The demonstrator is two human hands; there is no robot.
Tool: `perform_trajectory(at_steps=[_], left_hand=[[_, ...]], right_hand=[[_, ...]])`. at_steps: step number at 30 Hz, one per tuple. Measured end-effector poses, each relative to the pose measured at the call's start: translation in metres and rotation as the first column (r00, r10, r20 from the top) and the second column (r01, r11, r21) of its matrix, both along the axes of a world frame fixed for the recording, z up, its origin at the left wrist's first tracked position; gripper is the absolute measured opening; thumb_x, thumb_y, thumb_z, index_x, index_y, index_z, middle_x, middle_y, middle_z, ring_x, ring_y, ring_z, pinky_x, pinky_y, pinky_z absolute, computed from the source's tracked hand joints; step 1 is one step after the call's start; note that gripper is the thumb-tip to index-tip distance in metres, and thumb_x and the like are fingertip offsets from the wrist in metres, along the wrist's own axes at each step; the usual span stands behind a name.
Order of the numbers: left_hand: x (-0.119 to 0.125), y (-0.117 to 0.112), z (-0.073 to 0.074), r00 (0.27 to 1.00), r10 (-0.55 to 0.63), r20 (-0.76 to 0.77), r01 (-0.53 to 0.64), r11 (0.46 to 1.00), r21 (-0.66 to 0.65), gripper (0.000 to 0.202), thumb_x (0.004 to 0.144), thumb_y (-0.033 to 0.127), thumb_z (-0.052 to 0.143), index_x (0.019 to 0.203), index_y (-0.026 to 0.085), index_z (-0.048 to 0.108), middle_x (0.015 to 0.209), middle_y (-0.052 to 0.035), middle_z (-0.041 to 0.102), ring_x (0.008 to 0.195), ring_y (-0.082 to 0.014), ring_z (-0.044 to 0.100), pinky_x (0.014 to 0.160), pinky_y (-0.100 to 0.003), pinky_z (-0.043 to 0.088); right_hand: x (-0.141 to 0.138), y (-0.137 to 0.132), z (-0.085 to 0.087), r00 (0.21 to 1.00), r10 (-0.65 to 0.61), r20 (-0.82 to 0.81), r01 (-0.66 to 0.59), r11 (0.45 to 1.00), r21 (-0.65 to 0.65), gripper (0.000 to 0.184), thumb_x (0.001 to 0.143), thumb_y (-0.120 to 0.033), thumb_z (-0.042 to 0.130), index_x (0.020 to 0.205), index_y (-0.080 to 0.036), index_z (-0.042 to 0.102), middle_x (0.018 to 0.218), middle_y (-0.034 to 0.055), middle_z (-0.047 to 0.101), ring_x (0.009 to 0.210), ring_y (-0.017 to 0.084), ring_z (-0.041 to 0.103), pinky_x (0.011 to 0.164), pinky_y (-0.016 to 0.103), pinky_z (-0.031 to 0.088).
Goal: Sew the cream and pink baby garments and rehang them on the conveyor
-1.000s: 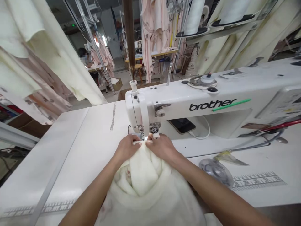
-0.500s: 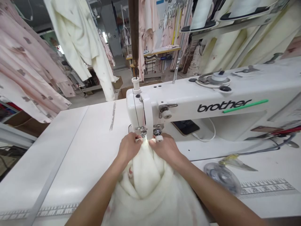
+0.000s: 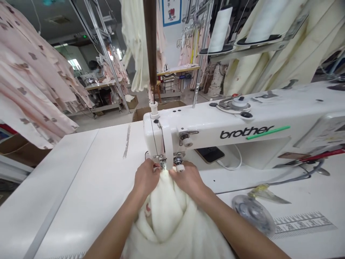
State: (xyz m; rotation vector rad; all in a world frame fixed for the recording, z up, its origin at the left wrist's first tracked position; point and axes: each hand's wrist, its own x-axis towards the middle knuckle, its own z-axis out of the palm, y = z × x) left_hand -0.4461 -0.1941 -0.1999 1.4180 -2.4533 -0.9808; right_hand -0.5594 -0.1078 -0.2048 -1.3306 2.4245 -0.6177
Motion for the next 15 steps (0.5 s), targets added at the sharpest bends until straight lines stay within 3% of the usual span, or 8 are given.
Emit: perform_trajectory(at_steps=[4,15], left_hand=[[0.0001,-0.0006,-0.0001,1.0,-0.005,-0.022,0.005,1.0,-0.006,0.013,0.078,0.019,0.046,0.083,0.019,0.059,0.089,-0.0052,0.067,0.085,-0.0225,0.061,0.071,-0.029,0.041],[-0.0051,-0.0019,-0.001,1.0,0.012,-0.011,-0.013,0.999,-0.045,0.026,0.08,0.017,0.045,0.103,0.018,0.059,0.102,-0.0087,0.065,0.103,-0.0243,0.057,0.081,-0.031,0.041]], right_hand=[[-0.0002,-0.0002,0.002,1.0,0.007,0.003,-0.007,1.0,-0.006,0.013,0.076,-0.014,0.048,0.07,-0.016,0.059,0.07,0.0052,0.064,0.065,0.019,0.057,0.057,0.024,0.034],[0.001,-0.0067,0.006,1.0,0.002,0.018,-0.003,0.999,0.05,0.016,0.081,-0.015,0.047,0.073,-0.016,0.06,0.075,0.0064,0.065,0.066,0.019,0.058,0.056,0.024,0.035]])
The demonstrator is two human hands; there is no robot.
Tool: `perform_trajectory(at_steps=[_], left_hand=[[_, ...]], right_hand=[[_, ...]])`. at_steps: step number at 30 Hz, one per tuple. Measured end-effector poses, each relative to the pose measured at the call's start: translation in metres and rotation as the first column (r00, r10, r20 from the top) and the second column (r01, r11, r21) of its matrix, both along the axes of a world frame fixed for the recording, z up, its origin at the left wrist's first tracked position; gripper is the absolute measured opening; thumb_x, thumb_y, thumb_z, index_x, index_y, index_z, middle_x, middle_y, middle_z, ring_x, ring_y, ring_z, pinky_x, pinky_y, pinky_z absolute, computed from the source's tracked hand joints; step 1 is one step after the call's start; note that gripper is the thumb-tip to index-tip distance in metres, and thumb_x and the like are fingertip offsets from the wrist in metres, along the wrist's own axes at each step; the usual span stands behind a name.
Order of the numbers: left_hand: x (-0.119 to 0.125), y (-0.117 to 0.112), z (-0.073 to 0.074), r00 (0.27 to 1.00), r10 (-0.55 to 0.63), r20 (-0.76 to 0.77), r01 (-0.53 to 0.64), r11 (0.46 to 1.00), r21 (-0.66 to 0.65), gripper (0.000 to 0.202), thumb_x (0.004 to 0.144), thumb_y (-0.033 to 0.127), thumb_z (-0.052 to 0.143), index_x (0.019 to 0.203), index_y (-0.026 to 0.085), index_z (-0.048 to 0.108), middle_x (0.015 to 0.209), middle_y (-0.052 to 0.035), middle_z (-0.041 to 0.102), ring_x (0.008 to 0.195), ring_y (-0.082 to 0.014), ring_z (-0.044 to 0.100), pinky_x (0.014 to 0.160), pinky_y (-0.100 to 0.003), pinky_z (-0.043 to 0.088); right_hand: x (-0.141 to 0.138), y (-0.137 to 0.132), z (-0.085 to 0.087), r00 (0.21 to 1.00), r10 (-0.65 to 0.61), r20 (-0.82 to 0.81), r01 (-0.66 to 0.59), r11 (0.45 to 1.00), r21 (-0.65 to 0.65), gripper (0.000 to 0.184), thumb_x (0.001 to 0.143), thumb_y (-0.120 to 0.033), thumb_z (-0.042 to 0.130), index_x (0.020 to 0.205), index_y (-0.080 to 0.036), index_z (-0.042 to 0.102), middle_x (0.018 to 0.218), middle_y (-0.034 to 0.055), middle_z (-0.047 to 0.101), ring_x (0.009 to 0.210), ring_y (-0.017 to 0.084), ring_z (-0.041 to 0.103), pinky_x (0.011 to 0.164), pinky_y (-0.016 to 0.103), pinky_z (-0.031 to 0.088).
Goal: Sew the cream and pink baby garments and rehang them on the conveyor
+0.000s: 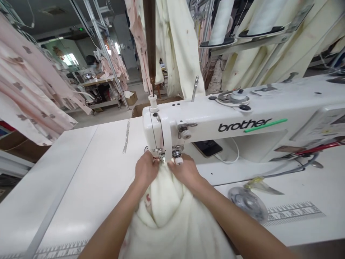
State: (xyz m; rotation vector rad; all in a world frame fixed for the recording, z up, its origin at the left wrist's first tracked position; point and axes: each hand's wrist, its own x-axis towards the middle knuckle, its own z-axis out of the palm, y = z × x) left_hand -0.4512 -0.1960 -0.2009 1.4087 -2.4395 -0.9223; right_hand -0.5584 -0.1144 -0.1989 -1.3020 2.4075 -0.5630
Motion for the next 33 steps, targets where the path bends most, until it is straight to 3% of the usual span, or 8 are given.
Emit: perform_trajectory(at_steps=[7,14,25,33], left_hand=[[0.002,-0.002,-0.001,1.0,-0.014,0.001,0.014,1.0,0.0,0.028,0.082,0.02,0.046,0.107,0.018,0.058,0.106,-0.0089,0.064,0.105,-0.0248,0.056,0.082,-0.031,0.041],[0.008,-0.004,-0.002,0.996,-0.057,-0.062,0.058,0.998,-0.001,0.027,0.081,0.021,0.045,0.104,0.019,0.059,0.1,-0.0064,0.064,0.093,-0.0221,0.059,0.075,-0.029,0.042],[0.011,-0.004,-0.004,0.996,-0.063,-0.07,0.062,0.998,-0.007,0.012,0.079,0.023,0.047,0.081,0.018,0.057,0.078,-0.0026,0.062,0.078,-0.0186,0.058,0.066,-0.026,0.039],[0.013,-0.004,-0.003,0.991,-0.106,-0.077,0.105,0.994,-0.024,0.018,0.077,0.021,0.045,0.084,0.016,0.06,0.09,-0.005,0.065,0.086,-0.0196,0.059,0.075,-0.028,0.042]], right_hand=[[-0.002,0.002,-0.005,1.0,0.005,0.005,-0.005,0.999,-0.031,0.019,0.083,-0.016,0.043,0.074,-0.015,0.06,0.075,0.0084,0.064,0.07,0.021,0.058,0.058,0.026,0.035],[-0.013,0.018,-0.006,0.989,0.112,0.1,-0.095,0.982,-0.165,0.024,0.093,-0.033,0.035,0.097,-0.018,0.054,0.089,0.0039,0.064,0.083,0.019,0.058,0.068,0.023,0.039],[-0.013,0.014,-0.01,0.991,0.088,0.1,-0.074,0.988,-0.137,0.02,0.09,-0.031,0.03,0.086,-0.02,0.046,0.081,0.0056,0.061,0.074,0.022,0.056,0.063,0.026,0.036],[-0.012,0.015,-0.008,0.986,0.139,0.087,-0.126,0.981,-0.145,0.034,0.092,-0.036,0.021,0.091,-0.019,0.051,0.086,0.009,0.064,0.082,0.025,0.059,0.07,0.03,0.041]])
